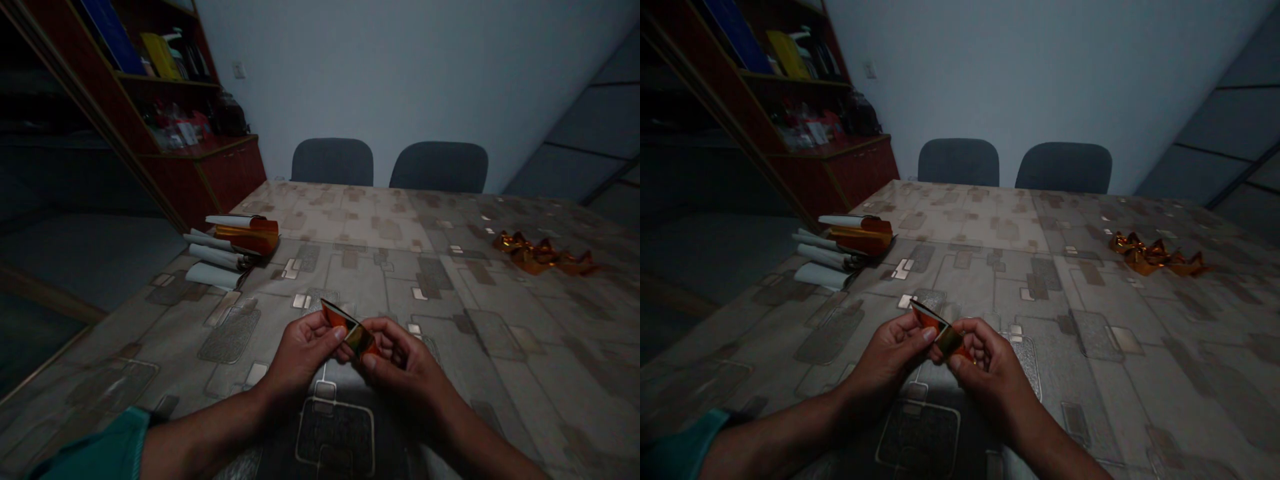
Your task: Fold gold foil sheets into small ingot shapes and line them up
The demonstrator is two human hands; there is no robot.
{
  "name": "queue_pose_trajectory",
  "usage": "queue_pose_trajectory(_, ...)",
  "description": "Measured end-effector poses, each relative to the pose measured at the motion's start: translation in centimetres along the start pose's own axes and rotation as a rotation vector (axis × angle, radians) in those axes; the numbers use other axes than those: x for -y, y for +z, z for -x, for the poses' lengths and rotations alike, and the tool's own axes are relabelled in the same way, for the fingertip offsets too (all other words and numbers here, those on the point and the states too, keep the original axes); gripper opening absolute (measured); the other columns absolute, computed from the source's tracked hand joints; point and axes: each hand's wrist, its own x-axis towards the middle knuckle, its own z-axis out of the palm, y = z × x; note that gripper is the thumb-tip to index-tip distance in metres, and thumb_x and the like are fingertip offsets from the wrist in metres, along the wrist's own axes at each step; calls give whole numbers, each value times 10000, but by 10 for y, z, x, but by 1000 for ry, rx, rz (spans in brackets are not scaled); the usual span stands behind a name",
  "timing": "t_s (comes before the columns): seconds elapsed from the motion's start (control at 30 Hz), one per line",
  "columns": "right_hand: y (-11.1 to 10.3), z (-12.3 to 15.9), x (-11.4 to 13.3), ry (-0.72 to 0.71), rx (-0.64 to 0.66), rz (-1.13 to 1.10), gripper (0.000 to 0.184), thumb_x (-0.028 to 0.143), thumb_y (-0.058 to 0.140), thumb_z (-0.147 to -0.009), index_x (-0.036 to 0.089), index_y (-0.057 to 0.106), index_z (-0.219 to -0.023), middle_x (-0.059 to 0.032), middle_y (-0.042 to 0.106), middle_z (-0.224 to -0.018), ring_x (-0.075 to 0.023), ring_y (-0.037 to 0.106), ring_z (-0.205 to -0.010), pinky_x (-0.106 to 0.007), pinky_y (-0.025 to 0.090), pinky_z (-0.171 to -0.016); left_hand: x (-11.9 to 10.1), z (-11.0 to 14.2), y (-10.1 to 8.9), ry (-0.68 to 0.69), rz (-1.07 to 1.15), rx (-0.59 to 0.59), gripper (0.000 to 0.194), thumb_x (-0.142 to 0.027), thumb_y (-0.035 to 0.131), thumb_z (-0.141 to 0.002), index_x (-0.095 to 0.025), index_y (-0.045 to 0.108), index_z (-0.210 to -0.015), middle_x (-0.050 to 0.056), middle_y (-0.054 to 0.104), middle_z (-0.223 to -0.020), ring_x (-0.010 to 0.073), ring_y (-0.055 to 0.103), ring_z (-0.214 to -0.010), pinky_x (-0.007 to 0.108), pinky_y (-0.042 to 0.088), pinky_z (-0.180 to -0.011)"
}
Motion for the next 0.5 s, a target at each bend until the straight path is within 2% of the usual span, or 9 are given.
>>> queue_pose_trajectory(0.17, -5, 1, 5, 9, 2, -2, 360, 379, 749, -764, 233, 622, -1068, -40, 683, -888, -193, 623, -789, -307, 428, -685, 1, 0, 0, 12, 96, 110, 268, -327, 765, -817, -150, 674, -996, 38, 712, -829, 106, 630, -658, 219, 501, -646)
queue_pose_trajectory(0.27, -8, 3, 6, 39, 4, 21, 395, 398, 729, -772, 239, 614, -1115, -54, 679, -930, -202, 617, -790, -307, 417, -661, 0, 2, -1, 44, 119, 113, 341, -269, 779, -803, -196, 637, -1104, 58, 703, -1017, 147, 662, -820, 239, 522, -690)
queue_pose_trajectory(0.4, -11, 3, 6, 35, -5, 77, 383, 362, 724, -750, 233, 630, -1098, -71, 684, -972, -227, 609, -854, -333, 419, -722, -4, 3, -3, 55, 58, 80, 324, -236, 788, -786, -191, 663, -1082, 70, 698, -1097, 202, 643, -1060, 263, 503, -859)
queue_pose_trajectory(0.5, -12, 4, 8, 26, -28, 122, 360, 354, 706, -769, 237, 639, -1102, -63, 673, -965, -224, 590, -857, -336, 409, -732, -6, 2, -6, 87, -13, 63, 255, -256, 782, -790, -174, 689, -1014, 56, 719, -1014, 187, 659, -1002, 280, 483, -915)
